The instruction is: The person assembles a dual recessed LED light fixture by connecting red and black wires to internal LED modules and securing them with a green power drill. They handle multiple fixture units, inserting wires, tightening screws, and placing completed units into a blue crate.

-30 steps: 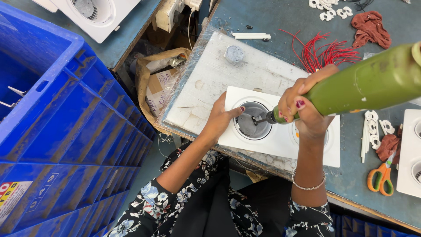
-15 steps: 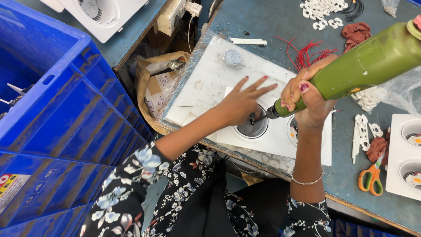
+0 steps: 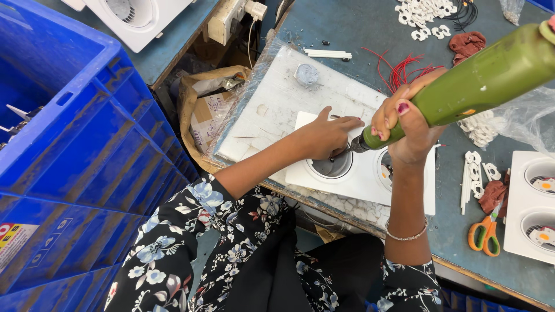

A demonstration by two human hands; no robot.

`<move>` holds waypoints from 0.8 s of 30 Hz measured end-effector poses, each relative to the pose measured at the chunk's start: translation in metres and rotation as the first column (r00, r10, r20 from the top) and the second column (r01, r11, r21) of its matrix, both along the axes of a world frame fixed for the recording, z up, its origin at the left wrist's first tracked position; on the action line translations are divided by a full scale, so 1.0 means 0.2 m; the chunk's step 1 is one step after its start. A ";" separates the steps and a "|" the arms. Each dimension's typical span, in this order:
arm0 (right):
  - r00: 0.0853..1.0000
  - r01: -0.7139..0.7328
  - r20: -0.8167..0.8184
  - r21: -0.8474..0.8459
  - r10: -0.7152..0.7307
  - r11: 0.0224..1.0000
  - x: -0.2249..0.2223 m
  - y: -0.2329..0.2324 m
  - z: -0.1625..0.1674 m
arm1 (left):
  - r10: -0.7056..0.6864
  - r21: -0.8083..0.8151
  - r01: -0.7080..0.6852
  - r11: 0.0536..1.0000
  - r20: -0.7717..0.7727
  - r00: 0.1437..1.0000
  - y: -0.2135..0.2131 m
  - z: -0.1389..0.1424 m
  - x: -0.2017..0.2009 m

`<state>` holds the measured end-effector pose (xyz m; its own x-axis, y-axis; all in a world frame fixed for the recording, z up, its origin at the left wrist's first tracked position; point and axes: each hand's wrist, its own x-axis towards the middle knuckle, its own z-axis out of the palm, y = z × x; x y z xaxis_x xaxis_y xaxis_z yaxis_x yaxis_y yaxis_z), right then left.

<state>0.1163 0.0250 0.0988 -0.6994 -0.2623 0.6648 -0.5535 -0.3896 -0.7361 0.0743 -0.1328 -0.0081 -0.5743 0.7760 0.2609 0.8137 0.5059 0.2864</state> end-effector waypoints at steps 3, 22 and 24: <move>1.000 0.024 -0.018 -0.031 -0.025 0.999 0.00 0.01 0.02 | -0.006 -0.031 0.006 0.999 -0.006 1.000 0.00 0.03 0.01; 0.988 0.154 0.014 -0.058 -0.153 0.986 0.08 0.04 0.18 | -0.054 -0.097 0.071 0.993 0.169 0.984 -0.01 0.07 -0.05; 0.988 0.156 0.015 -0.065 -0.155 0.986 0.08 0.05 0.17 | -0.051 -0.103 0.069 0.992 0.170 0.984 -0.01 0.08 -0.05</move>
